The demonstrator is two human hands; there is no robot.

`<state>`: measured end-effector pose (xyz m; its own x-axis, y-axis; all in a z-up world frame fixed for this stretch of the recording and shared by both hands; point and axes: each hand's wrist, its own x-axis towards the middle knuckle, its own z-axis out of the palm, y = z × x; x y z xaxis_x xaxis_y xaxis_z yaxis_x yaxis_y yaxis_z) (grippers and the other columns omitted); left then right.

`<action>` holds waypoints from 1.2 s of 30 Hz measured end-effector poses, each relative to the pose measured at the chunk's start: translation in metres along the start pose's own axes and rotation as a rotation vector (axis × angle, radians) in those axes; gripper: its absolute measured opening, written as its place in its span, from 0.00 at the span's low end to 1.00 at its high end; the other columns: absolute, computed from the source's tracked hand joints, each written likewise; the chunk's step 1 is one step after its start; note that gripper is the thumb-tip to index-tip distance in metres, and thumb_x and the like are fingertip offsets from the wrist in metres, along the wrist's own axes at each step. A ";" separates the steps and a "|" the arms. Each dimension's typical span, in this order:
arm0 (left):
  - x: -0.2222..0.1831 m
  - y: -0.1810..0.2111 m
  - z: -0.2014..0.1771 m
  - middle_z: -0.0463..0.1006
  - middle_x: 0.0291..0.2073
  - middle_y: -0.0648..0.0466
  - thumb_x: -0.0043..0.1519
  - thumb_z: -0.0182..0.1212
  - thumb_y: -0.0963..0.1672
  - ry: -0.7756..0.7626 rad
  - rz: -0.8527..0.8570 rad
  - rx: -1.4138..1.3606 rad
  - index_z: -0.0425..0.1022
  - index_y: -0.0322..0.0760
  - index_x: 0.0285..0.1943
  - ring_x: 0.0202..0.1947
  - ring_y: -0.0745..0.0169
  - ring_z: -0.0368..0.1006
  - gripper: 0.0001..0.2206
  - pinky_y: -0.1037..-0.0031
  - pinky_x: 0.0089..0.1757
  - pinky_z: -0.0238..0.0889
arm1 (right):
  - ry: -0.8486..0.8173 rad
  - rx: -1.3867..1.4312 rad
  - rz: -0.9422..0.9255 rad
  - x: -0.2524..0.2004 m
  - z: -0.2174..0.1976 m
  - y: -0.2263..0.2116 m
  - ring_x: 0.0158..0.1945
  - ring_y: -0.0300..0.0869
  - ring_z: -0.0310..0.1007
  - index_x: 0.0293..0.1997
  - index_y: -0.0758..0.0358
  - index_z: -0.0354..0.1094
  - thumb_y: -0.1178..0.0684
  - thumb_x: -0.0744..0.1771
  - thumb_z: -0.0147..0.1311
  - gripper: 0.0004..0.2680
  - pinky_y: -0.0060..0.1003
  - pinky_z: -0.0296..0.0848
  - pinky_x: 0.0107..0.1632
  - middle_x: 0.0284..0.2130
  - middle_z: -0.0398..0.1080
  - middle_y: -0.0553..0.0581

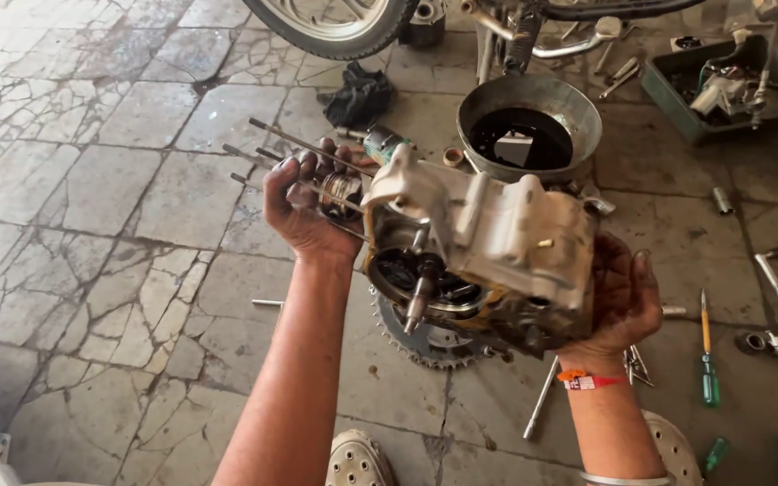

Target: Disassembling and inspecting motorcycle engine components using manual tools.

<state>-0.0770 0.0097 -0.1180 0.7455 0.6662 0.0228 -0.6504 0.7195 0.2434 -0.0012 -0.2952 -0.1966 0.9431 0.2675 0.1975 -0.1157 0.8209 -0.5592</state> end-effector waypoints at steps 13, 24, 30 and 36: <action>0.021 -0.005 -0.062 0.79 0.42 0.44 0.51 0.62 0.50 -0.089 -0.001 -0.010 0.74 0.28 0.46 0.47 0.44 0.76 0.22 0.59 0.54 0.69 | -0.115 0.183 0.163 0.009 -0.035 0.008 0.57 0.58 0.74 0.57 0.73 0.65 0.37 0.75 0.41 0.22 0.54 0.72 0.61 0.52 0.72 0.72; 0.003 -0.001 -0.040 0.78 0.45 0.43 0.53 0.62 0.50 -0.087 -0.029 0.047 0.74 0.31 0.47 0.49 0.43 0.75 0.21 0.58 0.56 0.69 | 0.047 0.113 0.251 0.018 0.000 -0.006 0.53 0.53 0.74 0.55 0.68 0.67 0.30 0.71 0.43 0.25 0.51 0.74 0.57 0.49 0.73 0.65; -0.007 0.005 -0.011 0.77 0.46 0.44 0.52 0.68 0.51 0.107 0.020 0.163 0.73 0.34 0.49 0.49 0.44 0.75 0.22 0.57 0.52 0.69 | 0.361 -0.146 0.427 0.024 -0.018 0.006 0.53 0.48 0.74 0.52 0.59 0.61 0.36 0.72 0.48 0.16 0.52 0.77 0.56 0.47 0.71 0.57; -0.001 0.006 0.017 0.74 0.40 0.53 0.50 0.71 0.50 0.515 0.035 0.464 0.75 0.43 0.49 0.40 0.58 0.71 0.20 0.63 0.40 0.67 | 0.257 -0.031 0.656 0.023 -0.034 0.009 0.48 0.49 0.79 0.56 0.64 0.70 0.45 0.68 0.48 0.15 0.47 0.78 0.53 0.47 0.77 0.60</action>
<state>-0.0789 0.0101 -0.1004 0.4863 0.7784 -0.3969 -0.4576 0.6139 0.6433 0.0302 -0.2992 -0.2244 0.7258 0.5713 -0.3832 -0.6805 0.5149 -0.5214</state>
